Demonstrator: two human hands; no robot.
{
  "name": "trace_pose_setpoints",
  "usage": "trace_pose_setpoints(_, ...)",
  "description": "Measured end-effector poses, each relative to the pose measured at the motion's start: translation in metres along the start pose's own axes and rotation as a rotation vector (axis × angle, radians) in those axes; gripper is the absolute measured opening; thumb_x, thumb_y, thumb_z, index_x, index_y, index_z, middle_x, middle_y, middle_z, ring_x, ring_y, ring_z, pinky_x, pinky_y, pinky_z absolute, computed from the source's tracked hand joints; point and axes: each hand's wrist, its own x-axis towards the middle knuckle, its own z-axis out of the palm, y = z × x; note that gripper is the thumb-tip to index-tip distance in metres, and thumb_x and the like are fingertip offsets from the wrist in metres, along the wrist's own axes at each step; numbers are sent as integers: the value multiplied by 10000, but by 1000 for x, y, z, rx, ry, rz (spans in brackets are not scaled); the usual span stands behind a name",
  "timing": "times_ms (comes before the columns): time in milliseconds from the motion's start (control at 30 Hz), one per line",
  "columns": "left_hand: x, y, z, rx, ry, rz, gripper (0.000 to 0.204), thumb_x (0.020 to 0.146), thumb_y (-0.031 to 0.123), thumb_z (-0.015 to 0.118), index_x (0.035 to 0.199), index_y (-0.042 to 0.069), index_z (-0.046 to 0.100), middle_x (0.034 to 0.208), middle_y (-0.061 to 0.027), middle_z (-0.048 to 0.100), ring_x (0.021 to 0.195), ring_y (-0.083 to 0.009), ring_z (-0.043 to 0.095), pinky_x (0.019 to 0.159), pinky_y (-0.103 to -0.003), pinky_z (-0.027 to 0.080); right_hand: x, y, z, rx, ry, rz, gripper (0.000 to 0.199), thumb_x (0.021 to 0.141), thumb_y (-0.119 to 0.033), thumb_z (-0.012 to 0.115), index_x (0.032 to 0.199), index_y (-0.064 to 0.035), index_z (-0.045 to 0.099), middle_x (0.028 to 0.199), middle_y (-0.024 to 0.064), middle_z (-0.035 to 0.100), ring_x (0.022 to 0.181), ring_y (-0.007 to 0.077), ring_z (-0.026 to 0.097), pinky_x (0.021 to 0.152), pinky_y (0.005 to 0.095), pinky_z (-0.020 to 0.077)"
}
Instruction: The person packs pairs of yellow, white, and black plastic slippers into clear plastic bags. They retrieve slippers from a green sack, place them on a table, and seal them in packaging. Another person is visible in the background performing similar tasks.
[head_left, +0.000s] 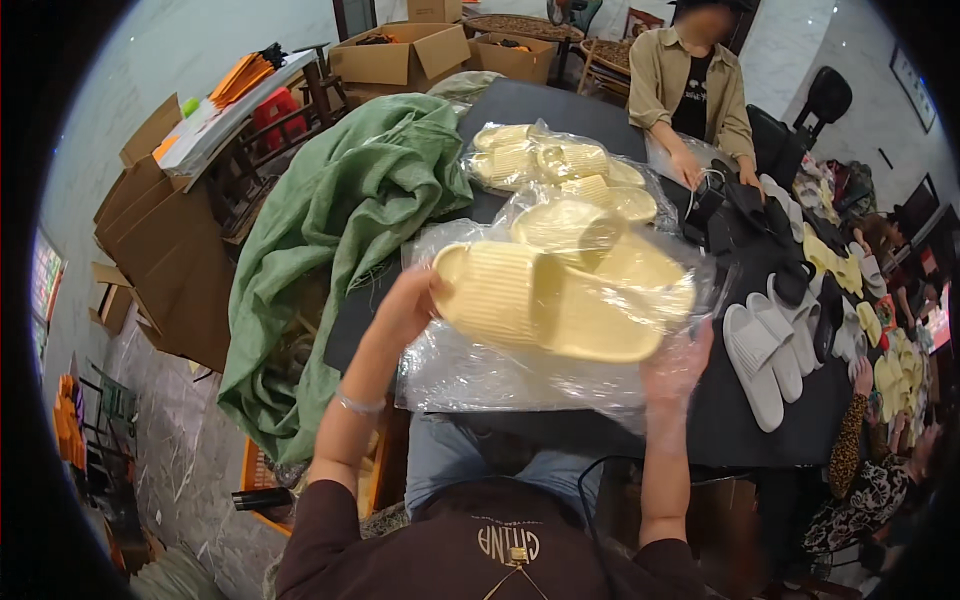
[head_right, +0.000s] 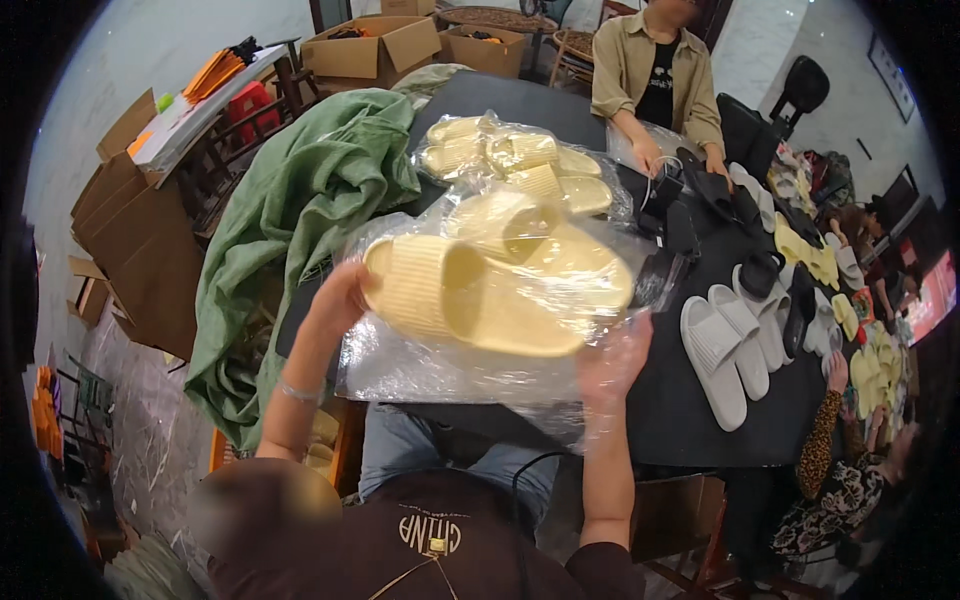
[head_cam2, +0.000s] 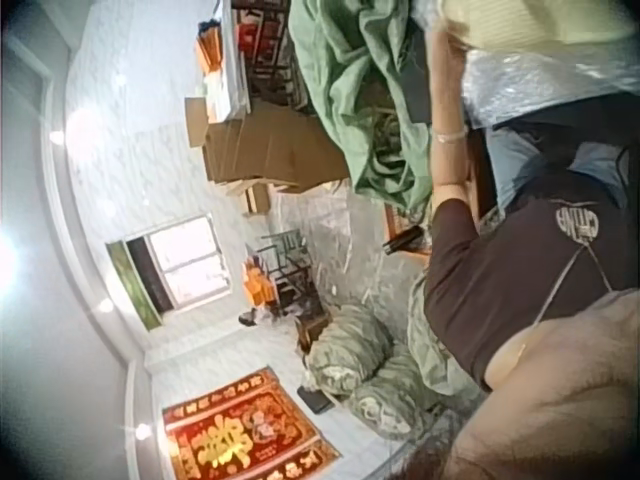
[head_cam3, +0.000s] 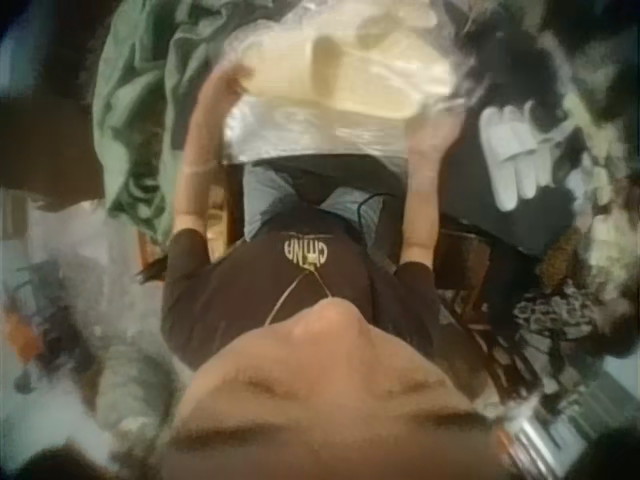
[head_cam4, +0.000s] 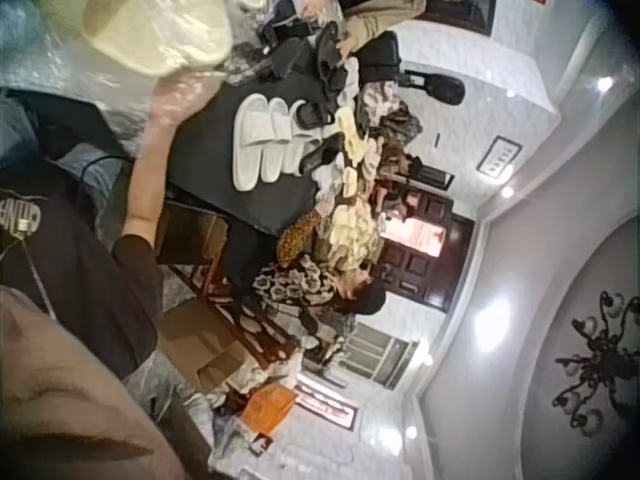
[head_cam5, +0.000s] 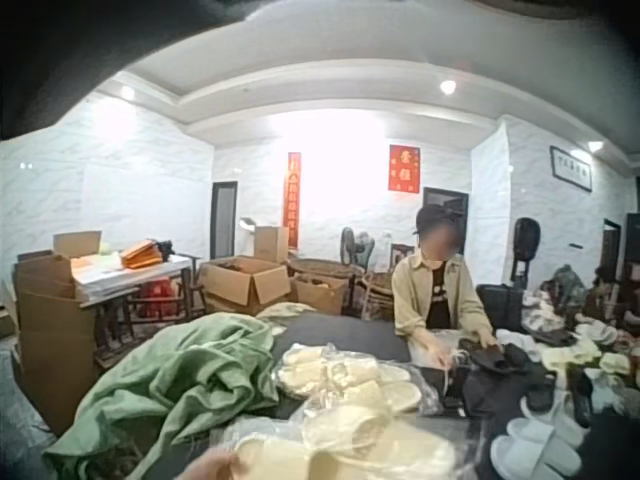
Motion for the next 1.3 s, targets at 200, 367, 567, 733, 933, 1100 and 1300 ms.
trace_pose_setpoints(200, 46, 18, -39, 571, 33, -66, 362, 779, 104, 596, 1116, -27, 582, 997, -118, 636, 839, -195, 646, 669, -318, 541, -15, 20, -43, -454, 186, -201, 591, 852, 14, 505, 1418, 22, 334, 1320, 154, 459, 1190, 226, 490, 981, 317, 413)
trace_pose_setpoints(367, 34, 9, -62, 1236, 266, 443, 439, 794, 143, 679, 1193, -13, 582, 1192, -170, 593, 1113, -293, 563, 941, -400, 448, -31, -3, -53, -1189, 218, -498, 415, 860, 49, 499, 1271, -9, 513, 1223, 94, 540, 1099, 207, 539, 916, 322, 443)
trace_pose_setpoints(567, 11, -3, -31, 1679, 215, 696, 356, 892, 188, 597, 1212, 32, 592, 1371, -172, 499, 1344, -344, 385, 1102, -513, 278, -25, -5, -26, -1947, -520, -456, 199, 848, 38, 540, 975, -18, 684, 969, 122, 696, 936, 289, 640, 832, 395, 497)
trace_pose_setpoints(733, 19, -29, -50, 1679, 93, 494, 446, 942, 267, 528, 1330, 51, 488, 1413, -186, 447, 1352, -371, 359, 1104, -543, 255, 17, 56, -5, -1825, -738, -677, 390, 891, -112, 578, 1261, 1, 529, 1296, 228, 539, 1093, 379, 545, 931, 441, 427)
trace_pose_setpoints(933, 23, -32, -47, 1652, 63, 406, 446, 961, 292, 492, 1322, 31, 471, 1435, -207, 413, 1358, -386, 346, 1104, -535, 271, 85, 103, 12, -1897, -606, -331, 502, 861, -426, 654, 994, 52, 577, 928, 223, 571, 915, 393, 547, 818, 459, 426)
trace_pose_setpoints(1100, 31, -41, -55, 1643, 50, 445, 394, 973, 275, 473, 1294, 46, 493, 1421, -222, 420, 1355, -391, 348, 1092, -536, 291, 109, 109, -3, -1482, -899, -108, 442, 899, -363, 576, 1175, -18, 584, 1124, 209, 606, 1040, 362, 567, 933, 460, 411)
trace_pose_setpoints(1300, 20, -42, -37, 1710, 102, 573, 375, 951, 246, 522, 1267, 45, 524, 1349, -214, 491, 1249, -386, 469, 1045, -463, 370, 98, 134, 19, -2004, -667, -528, 186, 727, -218, 630, 783, -43, 597, 874, 159, 608, 868, 350, 578, 757, 456, 456)
